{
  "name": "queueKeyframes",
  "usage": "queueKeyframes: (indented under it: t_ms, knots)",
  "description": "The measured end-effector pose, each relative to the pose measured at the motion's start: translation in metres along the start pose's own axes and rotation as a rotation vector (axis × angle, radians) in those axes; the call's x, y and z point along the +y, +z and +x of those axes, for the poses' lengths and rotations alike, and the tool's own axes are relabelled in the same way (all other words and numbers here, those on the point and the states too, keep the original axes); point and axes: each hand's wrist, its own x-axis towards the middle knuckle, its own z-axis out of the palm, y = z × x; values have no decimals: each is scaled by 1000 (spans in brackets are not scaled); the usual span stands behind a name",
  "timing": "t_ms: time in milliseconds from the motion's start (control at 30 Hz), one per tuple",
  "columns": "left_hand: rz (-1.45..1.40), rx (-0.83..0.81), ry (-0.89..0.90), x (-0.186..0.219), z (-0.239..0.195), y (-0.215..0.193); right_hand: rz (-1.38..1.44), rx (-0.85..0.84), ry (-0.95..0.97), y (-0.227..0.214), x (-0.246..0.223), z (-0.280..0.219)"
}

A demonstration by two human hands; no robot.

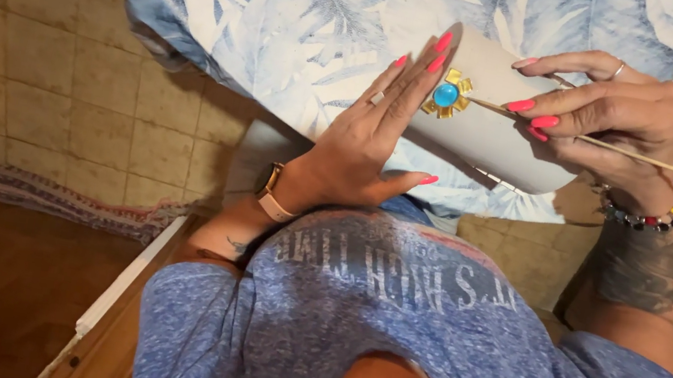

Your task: Decorating a white tumbler with glue and small decorative gems.

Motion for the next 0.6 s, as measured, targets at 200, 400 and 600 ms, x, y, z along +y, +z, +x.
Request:
queueKeyframes:
  t_ms: [200, 400, 600]
  knots:
    - [74, -25, -3, -1, -1, -1, -12, -7, 31, 2, 1, -3]
    - [90, -48, -11, -1, 0, -3, 1, -3, 42, 1, 3, -6]
    - [126, -67, -13, -1, 0, -3, -10, 30, 61, 4, 2, -5]
